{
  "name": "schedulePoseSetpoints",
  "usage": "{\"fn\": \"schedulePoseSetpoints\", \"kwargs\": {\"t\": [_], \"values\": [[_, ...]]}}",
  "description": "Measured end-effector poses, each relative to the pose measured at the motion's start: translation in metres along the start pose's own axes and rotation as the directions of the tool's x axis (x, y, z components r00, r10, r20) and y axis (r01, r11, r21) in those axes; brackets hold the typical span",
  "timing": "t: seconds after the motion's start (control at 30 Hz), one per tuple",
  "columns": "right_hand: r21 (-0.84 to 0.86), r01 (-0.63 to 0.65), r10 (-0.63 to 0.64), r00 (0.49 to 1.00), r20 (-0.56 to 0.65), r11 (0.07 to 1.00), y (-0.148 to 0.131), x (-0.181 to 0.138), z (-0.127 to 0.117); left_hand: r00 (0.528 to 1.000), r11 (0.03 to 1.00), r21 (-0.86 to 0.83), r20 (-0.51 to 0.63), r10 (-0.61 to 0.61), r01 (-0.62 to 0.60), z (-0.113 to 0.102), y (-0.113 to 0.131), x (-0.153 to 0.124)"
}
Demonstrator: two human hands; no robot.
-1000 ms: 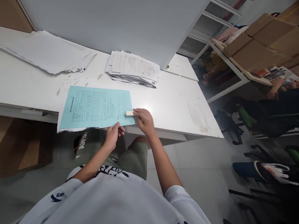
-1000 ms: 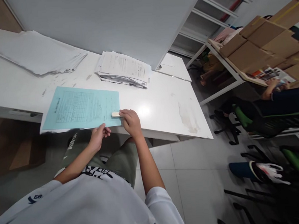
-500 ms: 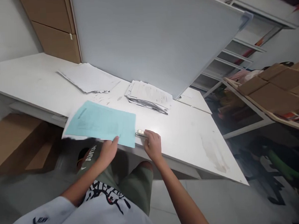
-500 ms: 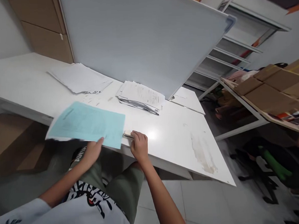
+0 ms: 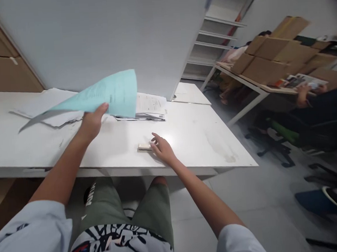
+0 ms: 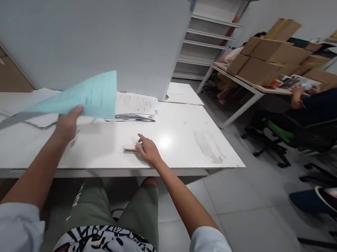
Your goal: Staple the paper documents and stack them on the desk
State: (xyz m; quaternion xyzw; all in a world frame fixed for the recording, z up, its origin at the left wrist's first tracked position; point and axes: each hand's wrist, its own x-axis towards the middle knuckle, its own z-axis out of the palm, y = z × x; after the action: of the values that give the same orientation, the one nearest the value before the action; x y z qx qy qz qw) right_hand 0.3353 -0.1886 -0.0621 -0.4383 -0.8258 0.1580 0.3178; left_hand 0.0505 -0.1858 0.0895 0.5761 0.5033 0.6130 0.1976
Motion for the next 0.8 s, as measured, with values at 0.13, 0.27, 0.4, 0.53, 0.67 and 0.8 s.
{"fn": "schedulePoseSetpoints", "kwargs": {"t": [0.13,0.27,0.4,0.53,0.67,0.8], "values": [[-0.008,-0.049,0.049,0.999,-0.017,0.999,0.0,0.006,0.0,0.954,0.823,-0.483,0.12,-0.276,0.299,0.119,-0.026,0.067],[-0.076,-0.044,0.043,0.999,-0.01,0.996,0.001,0.012,0.003,0.733,0.592,-0.435,0.351,-0.583,0.679,0.198,-0.061,0.083],[-0.101,-0.062,0.06,0.998,-0.031,0.993,0.001,0.017,0.005,0.556,0.46,-0.315,0.516,-0.651,0.83,0.226,-0.086,0.078],[-0.117,-0.075,0.07,0.996,-0.046,0.99,0.0,0.02,0.002,0.443,0.415,-0.206,0.639,-0.628,0.886,0.238,-0.089,0.075],[-0.111,-0.084,0.078,0.995,-0.06,0.99,-0.001,0.021,0.0,0.306,0.656,0.185,0.771,-0.559,0.732,0.234,-0.076,0.067],[-0.109,-0.059,0.05,0.995,-0.083,0.992,0.0,0.021,0.001,0.636,0.912,0.391,0.736,-0.231,-0.121,0.213,-0.072,0.056]]}}
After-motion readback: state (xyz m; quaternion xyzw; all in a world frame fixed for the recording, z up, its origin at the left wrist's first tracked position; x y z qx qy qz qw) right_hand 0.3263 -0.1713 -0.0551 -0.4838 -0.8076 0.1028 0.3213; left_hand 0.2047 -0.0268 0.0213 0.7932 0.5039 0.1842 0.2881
